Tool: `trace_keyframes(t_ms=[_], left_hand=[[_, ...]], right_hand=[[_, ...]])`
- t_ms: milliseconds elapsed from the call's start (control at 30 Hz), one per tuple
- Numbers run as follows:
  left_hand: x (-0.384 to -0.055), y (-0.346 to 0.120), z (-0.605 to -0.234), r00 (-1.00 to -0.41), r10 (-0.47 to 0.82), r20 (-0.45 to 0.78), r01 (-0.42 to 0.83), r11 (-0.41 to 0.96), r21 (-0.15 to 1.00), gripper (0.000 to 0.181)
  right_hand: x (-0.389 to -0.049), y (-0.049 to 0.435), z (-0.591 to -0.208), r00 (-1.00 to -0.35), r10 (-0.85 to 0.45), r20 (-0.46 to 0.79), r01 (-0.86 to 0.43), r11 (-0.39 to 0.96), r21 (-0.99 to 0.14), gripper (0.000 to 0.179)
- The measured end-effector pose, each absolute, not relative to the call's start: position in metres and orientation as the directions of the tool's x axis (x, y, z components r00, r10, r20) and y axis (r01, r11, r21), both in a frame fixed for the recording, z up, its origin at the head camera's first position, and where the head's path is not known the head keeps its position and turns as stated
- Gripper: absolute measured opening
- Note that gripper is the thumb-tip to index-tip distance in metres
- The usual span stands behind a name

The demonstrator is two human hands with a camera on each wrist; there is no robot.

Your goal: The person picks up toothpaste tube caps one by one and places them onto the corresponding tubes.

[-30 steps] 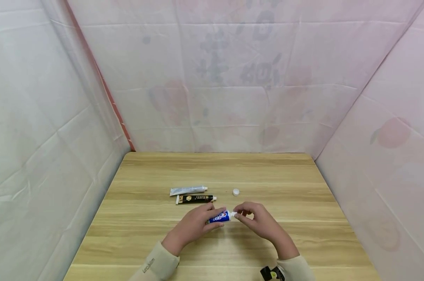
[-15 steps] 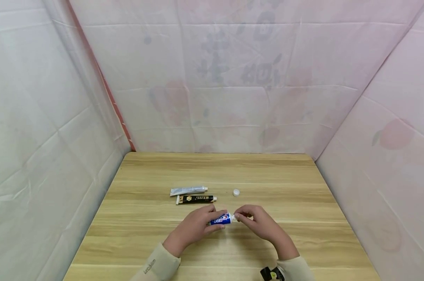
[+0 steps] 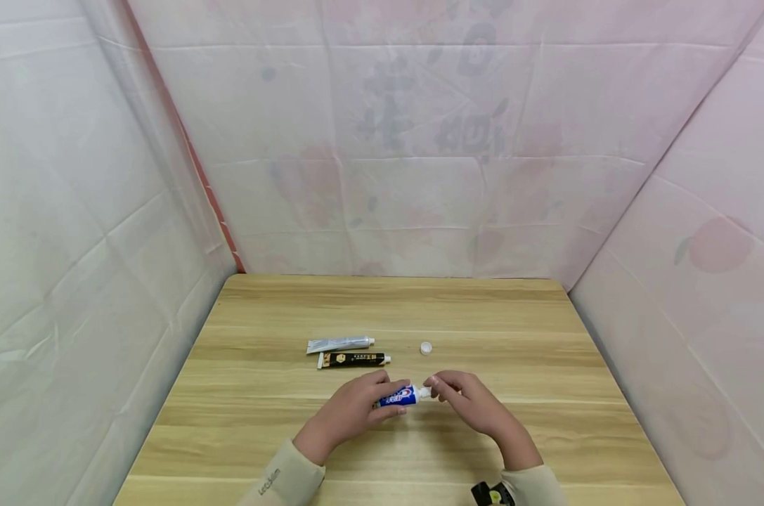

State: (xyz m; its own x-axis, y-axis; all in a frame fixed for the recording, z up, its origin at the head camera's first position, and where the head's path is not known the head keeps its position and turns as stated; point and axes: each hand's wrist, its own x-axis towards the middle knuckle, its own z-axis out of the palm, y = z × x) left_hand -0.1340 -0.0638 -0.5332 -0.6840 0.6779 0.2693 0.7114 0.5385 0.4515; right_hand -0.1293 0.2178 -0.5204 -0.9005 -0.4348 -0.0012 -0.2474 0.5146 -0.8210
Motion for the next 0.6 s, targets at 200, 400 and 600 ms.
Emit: trace_keyframes(t_ms=[200, 400, 600], left_hand=[[-0.1338, -0.0646, -0.5329, -0.690, 0.681, 0.245, 0.701, 0.545, 0.459, 0.050], [-0.1330, -0.0648, -0.5338, -0.692, 0.680, 0.243, 0.698, 0.542, 0.468, 0.050], [-0.1332, -0.0641, -0.5344, -0.687, 0.681, 0.255, 0.702, 0.530, 0.475, 0.050]], right_hand=[[-0.1257, 0.2185, -0.5202, -0.924, -0.371, 0.088, -0.279, 0.500, -0.819, 0.021], [-0.1224, 0.2161, -0.5188, -0.903, -0.373, 0.212, -0.387, 0.491, -0.780, 0.010], [-0.1219, 0.2143, -0.5169, -0.872, -0.420, 0.253, -0.448, 0.473, -0.759, 0.019]])
